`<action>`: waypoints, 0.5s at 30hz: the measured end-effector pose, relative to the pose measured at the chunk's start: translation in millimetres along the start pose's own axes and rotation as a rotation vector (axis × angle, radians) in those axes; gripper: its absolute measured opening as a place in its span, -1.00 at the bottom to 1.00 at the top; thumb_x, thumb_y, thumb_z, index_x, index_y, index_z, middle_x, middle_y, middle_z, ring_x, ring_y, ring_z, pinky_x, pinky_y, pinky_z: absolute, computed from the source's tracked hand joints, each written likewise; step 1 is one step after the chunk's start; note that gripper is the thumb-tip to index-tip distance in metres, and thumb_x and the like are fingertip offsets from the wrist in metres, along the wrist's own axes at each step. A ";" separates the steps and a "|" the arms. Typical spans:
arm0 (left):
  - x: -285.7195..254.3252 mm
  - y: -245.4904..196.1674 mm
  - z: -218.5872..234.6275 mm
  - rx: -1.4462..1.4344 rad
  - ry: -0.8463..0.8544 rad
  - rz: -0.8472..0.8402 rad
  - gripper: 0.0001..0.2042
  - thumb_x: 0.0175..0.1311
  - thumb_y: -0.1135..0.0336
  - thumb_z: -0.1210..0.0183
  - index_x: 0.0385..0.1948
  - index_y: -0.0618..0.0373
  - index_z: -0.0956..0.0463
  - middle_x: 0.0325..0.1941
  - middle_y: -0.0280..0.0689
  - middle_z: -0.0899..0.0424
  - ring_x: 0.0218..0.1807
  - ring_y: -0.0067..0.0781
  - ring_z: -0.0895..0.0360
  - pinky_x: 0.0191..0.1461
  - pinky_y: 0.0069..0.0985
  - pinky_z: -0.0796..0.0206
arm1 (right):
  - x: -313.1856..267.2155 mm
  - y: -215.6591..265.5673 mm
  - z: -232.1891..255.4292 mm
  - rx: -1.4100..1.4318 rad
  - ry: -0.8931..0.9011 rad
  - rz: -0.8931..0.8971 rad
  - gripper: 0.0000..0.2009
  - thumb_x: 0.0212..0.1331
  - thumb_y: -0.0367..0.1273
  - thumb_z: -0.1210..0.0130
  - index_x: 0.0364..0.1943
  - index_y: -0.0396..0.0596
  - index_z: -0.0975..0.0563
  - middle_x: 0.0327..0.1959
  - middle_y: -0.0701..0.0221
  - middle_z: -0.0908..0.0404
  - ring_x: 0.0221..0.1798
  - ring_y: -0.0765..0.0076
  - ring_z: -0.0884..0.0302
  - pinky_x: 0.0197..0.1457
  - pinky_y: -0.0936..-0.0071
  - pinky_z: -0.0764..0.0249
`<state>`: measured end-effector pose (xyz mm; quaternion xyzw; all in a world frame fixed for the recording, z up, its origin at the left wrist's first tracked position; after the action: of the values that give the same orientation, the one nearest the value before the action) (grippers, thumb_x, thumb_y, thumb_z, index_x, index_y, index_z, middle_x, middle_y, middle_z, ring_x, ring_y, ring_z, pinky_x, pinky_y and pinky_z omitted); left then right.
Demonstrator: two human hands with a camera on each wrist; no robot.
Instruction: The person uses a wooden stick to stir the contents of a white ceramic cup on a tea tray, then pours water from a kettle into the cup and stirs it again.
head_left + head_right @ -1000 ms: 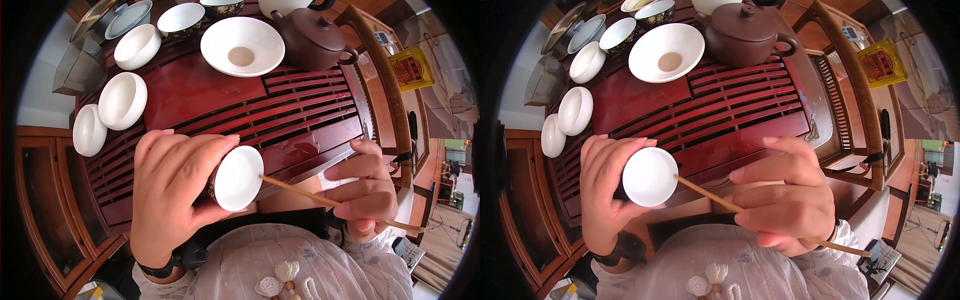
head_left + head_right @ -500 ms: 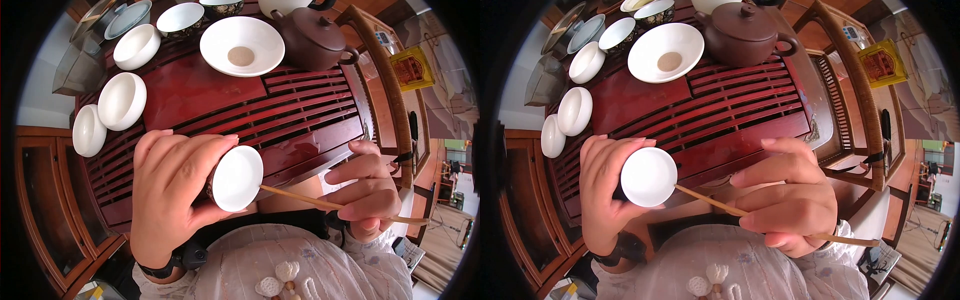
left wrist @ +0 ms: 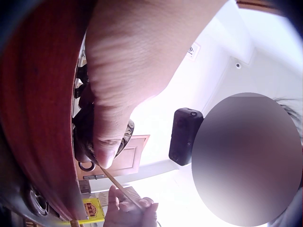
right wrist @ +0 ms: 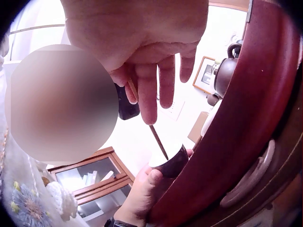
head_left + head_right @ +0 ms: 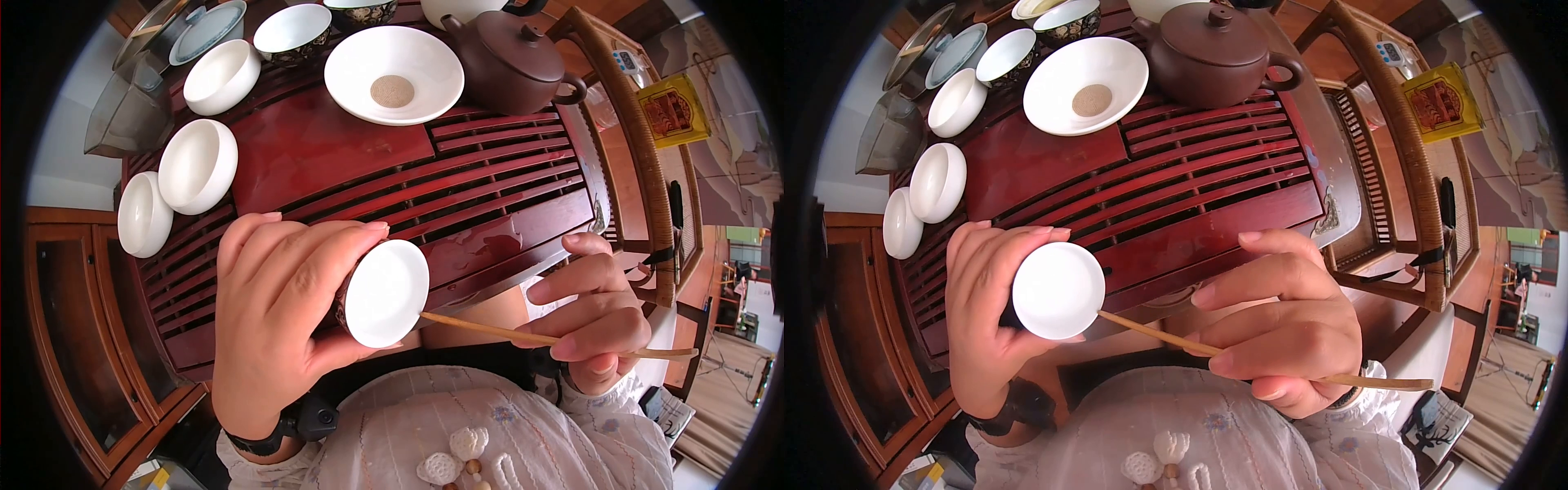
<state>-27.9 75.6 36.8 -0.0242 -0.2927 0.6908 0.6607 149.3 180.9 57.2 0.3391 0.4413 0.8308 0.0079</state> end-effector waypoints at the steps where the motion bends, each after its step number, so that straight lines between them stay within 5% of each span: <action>1: -0.1 0.1 -0.1 0.000 0.000 -0.002 -0.33 -0.25 -0.04 -0.44 -0.05 0.15 -0.49 -0.06 -0.28 -0.69 -0.08 -0.15 -0.54 0.20 -0.13 -0.15 | -0.1 0.3 -0.2 0.000 0.000 0.000 -0.69 0.39 -0.13 0.07 -0.36 -0.02 -0.55 -0.49 0.36 -0.69 -0.14 0.16 -0.63 0.29 0.01 -0.18; 10: 0.5 0.2 0.4 -0.001 0.004 0.001 -0.33 -0.25 -0.05 -0.45 -0.06 0.14 -0.49 -0.06 -0.28 -0.69 -0.07 -0.16 -0.54 0.22 -0.13 -0.15 | -1.3 -1.0 -2.7 -0.045 0.068 -0.032 -0.69 0.41 -0.12 0.09 -0.34 0.01 -0.55 -0.45 0.37 -0.71 -0.12 0.17 -0.63 0.30 0.00 -0.17; 15: 0.5 0.1 0.5 -0.001 0.008 0.007 -0.34 -0.25 -0.04 -0.45 -0.07 0.14 -0.49 -0.06 -0.27 -0.69 -0.08 -0.15 -0.54 0.21 -0.12 -0.15 | -3.4 -4.3 4.9 -0.001 -0.052 -0.054 -0.67 0.42 -0.10 0.11 -0.33 0.01 -0.54 -0.44 0.37 -0.71 -0.10 0.17 -0.62 0.30 0.00 -0.16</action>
<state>-28.2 75.8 37.4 -0.0284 -0.2904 0.6928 0.6594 153.5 186.0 54.0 0.3485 0.4496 0.8214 0.0421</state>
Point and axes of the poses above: each hand's wrist, its own x-axis towards the middle knuckle, its own z-axis out of the back of the hand, y = z × x, the point moved 8 cm from there along x, towards the middle knuckle
